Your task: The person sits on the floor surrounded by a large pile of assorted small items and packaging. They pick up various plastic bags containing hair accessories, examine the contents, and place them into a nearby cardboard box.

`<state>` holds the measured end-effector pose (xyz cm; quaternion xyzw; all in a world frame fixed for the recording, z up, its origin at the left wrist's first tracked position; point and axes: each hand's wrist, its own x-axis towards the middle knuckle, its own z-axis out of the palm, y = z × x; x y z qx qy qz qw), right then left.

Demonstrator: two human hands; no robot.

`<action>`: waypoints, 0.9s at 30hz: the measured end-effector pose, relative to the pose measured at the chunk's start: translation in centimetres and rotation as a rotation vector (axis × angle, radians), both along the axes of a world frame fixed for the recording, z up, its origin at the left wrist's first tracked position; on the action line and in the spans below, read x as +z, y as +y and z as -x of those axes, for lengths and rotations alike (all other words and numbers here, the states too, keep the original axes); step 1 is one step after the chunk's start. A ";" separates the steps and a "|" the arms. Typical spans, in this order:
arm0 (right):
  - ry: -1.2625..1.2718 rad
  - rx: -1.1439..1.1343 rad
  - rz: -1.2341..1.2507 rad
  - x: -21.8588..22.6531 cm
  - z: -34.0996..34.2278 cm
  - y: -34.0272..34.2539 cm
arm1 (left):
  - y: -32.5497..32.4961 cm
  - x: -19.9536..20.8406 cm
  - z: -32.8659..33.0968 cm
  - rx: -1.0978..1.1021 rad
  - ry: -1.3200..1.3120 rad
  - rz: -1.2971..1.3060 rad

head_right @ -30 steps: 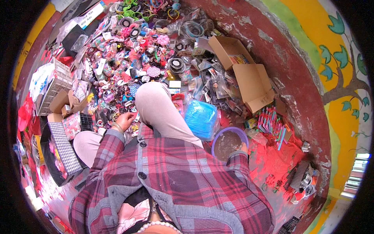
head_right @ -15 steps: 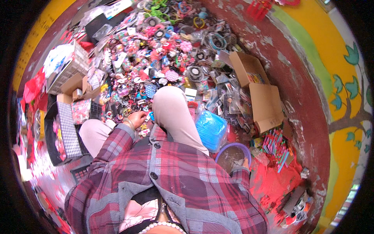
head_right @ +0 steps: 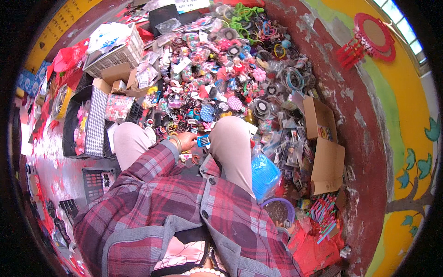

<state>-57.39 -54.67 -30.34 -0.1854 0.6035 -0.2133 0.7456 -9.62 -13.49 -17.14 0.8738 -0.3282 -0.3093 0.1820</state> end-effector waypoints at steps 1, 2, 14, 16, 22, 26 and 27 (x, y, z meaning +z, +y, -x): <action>-0.004 0.024 -0.005 0.1 -1.4 0.0 | 0.0 0.3 0.1 0.007 -0.001 -0.016; -0.003 0.049 -0.004 0.3 -2.5 -0.1 | -0.1 1.2 0.3 0.016 0.010 -0.034; 0.013 0.150 0.030 1.9 -6.9 -1.0 | -0.1 1.5 0.4 0.033 0.033 0.013; 0.023 0.150 0.038 2.2 -6.6 -1.2 | -0.3 1.6 0.5 0.028 0.038 0.021; 0.023 0.166 0.046 2.3 -6.7 -1.6 | 0.2 0.9 0.6 0.025 -0.087 0.060; 0.034 0.174 0.054 2.7 -6.0 -2.1 | 0.1 1.4 0.8 0.030 -0.067 0.061; 0.038 0.174 0.056 2.8 -6.0 -2.2 | 0.1 2.2 0.9 0.043 -0.045 0.054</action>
